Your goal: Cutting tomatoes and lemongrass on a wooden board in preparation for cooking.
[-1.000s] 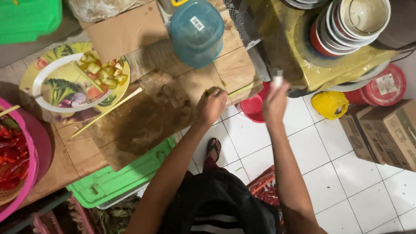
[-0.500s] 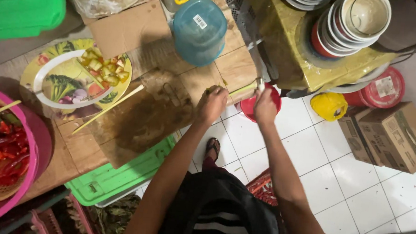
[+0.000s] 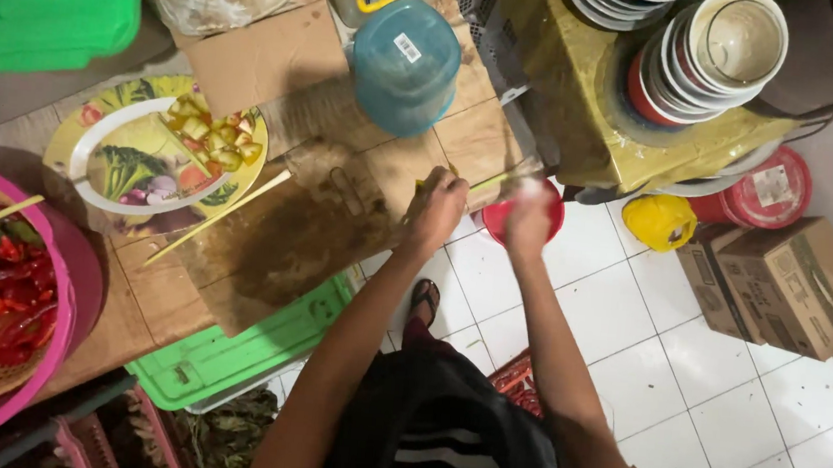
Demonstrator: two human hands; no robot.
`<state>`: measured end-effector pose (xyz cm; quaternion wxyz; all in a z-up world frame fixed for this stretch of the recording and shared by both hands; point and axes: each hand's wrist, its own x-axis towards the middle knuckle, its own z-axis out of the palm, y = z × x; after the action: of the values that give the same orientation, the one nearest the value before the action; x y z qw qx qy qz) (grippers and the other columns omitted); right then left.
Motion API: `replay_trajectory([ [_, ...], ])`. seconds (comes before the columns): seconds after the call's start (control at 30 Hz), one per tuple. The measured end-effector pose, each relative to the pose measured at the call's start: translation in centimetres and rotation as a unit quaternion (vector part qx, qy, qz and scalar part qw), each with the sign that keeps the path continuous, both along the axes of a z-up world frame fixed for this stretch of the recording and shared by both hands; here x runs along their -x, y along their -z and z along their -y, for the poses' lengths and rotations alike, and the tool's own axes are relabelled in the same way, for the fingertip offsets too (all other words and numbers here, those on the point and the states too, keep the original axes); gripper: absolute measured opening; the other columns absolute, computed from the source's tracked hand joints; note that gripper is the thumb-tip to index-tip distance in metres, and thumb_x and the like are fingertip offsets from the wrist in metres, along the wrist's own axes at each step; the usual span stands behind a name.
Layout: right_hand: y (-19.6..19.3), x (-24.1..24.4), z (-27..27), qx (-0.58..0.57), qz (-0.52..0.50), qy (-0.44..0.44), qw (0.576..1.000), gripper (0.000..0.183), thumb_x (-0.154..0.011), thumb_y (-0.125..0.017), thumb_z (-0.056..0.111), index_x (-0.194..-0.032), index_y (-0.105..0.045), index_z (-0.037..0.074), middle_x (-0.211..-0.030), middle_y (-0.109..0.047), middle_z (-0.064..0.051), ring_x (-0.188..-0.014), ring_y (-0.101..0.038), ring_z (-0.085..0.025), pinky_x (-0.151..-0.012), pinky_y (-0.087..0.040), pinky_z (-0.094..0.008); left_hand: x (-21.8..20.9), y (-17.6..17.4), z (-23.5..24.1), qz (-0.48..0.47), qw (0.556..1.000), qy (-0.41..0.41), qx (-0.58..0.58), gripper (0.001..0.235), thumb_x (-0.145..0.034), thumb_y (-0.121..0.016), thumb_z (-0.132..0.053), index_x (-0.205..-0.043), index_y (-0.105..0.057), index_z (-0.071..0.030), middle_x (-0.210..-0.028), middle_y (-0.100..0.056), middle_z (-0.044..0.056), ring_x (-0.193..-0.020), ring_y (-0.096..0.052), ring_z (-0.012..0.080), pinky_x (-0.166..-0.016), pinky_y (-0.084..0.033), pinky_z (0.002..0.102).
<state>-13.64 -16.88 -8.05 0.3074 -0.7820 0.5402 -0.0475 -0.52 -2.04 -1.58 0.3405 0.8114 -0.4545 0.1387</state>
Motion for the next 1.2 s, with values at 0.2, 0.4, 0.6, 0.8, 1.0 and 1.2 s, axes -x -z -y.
replay_trajectory([
  [0.2, -7.9, -1.2, -1.4, 0.025, 0.097, -0.013, 0.995, 0.044, -0.106, -0.032, 0.059, -0.129, -0.035, 0.022, -0.097, -0.069, -0.030, -0.100, -0.068, -0.052, -0.086, -0.053, -0.061, 0.0, 1.1, 0.3, 0.024, 1.000, -0.012, 0.006, 0.013, -0.081, -0.070, -0.015, -0.073, -0.060, -0.013, -0.072, -0.055, 0.007, -0.059, -0.062, 0.0248, -0.046, -0.055, 0.038],
  [0.4, -4.1, -1.3, -2.4, 0.044, -0.059, -0.127, 0.989, 0.043, -0.110, -0.028, 0.055, -0.119, -0.035, 0.014, -0.092, -0.069, -0.032, -0.093, -0.070, -0.055, -0.084, -0.054, -0.063, -0.1, 0.6, -1.9, -0.268, 0.917, -0.049, -0.292, 0.035, -0.093, -0.065, -0.029, -0.125, -0.063, -0.016, -0.128, -0.070, 0.009, -0.113, -0.071, 0.0388, -0.105, -0.048, 0.053],
  [0.6, -7.3, -0.9, -1.5, 0.033, 0.036, -0.061, 0.997, 0.037, -0.110, -0.035, 0.051, -0.120, -0.039, 0.015, -0.092, -0.069, -0.032, -0.097, -0.067, -0.055, -0.082, -0.053, -0.065, 0.0, 0.7, -2.6, 0.038, 0.988, -0.087, -0.121, 0.014, -0.073, -0.072, -0.023, -0.064, -0.061, -0.025, -0.063, -0.067, 0.001, -0.056, -0.068, 0.0262, -0.054, -0.056, 0.039],
  [0.8, -5.4, -1.0, -0.5, 0.050, -0.074, -0.110, 0.990, 0.042, -0.109, -0.036, 0.048, -0.127, -0.041, 0.011, -0.094, -0.070, -0.033, -0.095, -0.071, -0.053, -0.084, -0.056, -0.062, -0.1, 8.9, 0.6, -0.296, 0.921, -0.018, -0.251, 0.010, -0.095, -0.060, -0.018, -0.101, -0.067, -0.015, -0.107, -0.075, 0.012, -0.095, -0.076, 0.0429, -0.076, -0.062, 0.060],
  [1.0, -5.8, -0.5, -2.1, 0.050, -0.045, -0.128, 0.990, 0.039, -0.111, -0.031, 0.051, -0.118, -0.039, 0.013, -0.089, -0.071, -0.030, -0.090, -0.072, -0.050, -0.079, -0.057, -0.060, 0.3, 11.9, 2.7, -0.317, 0.916, -0.008, -0.246, 0.019, -0.094, -0.064, -0.017, -0.113, -0.065, -0.015, -0.122, -0.071, 0.011, -0.107, -0.072, 0.0455, -0.085, -0.060, 0.062],
  [1.2, -5.1, -0.6, -1.8, 0.002, -0.061, -0.107, 0.992, 0.046, -0.110, -0.035, 0.047, -0.136, -0.036, 0.009, -0.100, -0.068, -0.039, -0.103, -0.067, -0.056, -0.092, -0.052, -0.064, 1.3, 3.8, 0.2, 0.002, 0.993, -0.101, -0.068, 0.008, -0.078, -0.069, -0.020, -0.080, -0.075, -0.015, -0.075, -0.060, 0.007, -0.062, -0.071, 0.0314, -0.055, -0.060, 0.047],
])
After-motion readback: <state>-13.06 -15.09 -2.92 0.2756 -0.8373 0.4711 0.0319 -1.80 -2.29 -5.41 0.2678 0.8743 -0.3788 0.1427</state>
